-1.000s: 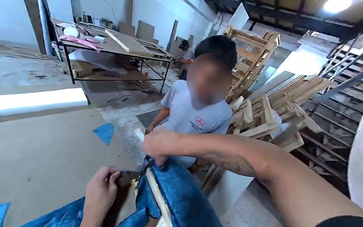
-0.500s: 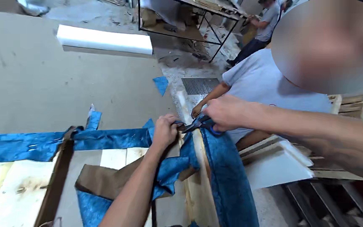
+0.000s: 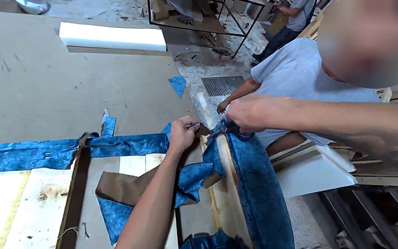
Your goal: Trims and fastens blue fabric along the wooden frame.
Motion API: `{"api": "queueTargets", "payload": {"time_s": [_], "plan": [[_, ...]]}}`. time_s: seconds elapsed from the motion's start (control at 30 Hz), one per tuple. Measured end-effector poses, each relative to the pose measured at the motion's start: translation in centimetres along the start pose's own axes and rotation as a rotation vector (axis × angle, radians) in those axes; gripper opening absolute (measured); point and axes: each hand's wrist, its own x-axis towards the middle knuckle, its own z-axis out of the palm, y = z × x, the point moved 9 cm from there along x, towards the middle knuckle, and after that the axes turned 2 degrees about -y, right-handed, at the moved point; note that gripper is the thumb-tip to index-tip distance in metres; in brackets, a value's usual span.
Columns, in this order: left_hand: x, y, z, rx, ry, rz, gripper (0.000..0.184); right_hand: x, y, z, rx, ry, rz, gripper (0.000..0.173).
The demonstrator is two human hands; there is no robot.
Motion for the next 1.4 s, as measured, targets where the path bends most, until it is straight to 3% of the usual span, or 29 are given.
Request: {"api": "queueTargets", "payload": {"time_s": [0.13, 0.4, 0.83, 1.0, 1.17, 1.3, 1.4], "plan": [[0.0, -0.5, -0.2, -0.006, 0.011, -0.031, 0.011, -0.6, -0.3, 1.1, -0.015, -0.034, -0.035, 0.026], [-0.3, -0.1, -0.7, 0.082, -0.002, -0.098, 0.013, -2.8, 1.3, 0.9, 0.013, 0.065, 0.177, 0.047], [-0.8, -0.1, -0.5, -0.004, 0.032, -0.063, 0.013, -0.7, -0.5, 2.6, 0.112, 0.105, 0.02, 0.018], [-1.5, 1.0, 0.6, -0.069, -0.179, 0.095, 0.011, -1.0, -0.4, 2.3, 0.075, 0.123, -0.003, 0.018], [-5.2, 1.7, 2.9, 0.387, -0.365, 0.21, 0.007, -2.6, 0.4, 2.0, 0.0, 0.095, 0.069, 0.034], [-6.8, 1.5, 2.7, 0.516, -0.254, 0.109, 0.009, -4.6, 2.1, 0.4, -0.009, 0.126, 0.109, 0.046], [-7.6, 0.9, 2.7, 0.369, -0.112, -0.103, 0.012, -4.7, 3.5, -0.3, 0.151, 0.141, 0.08, 0.046]]}}
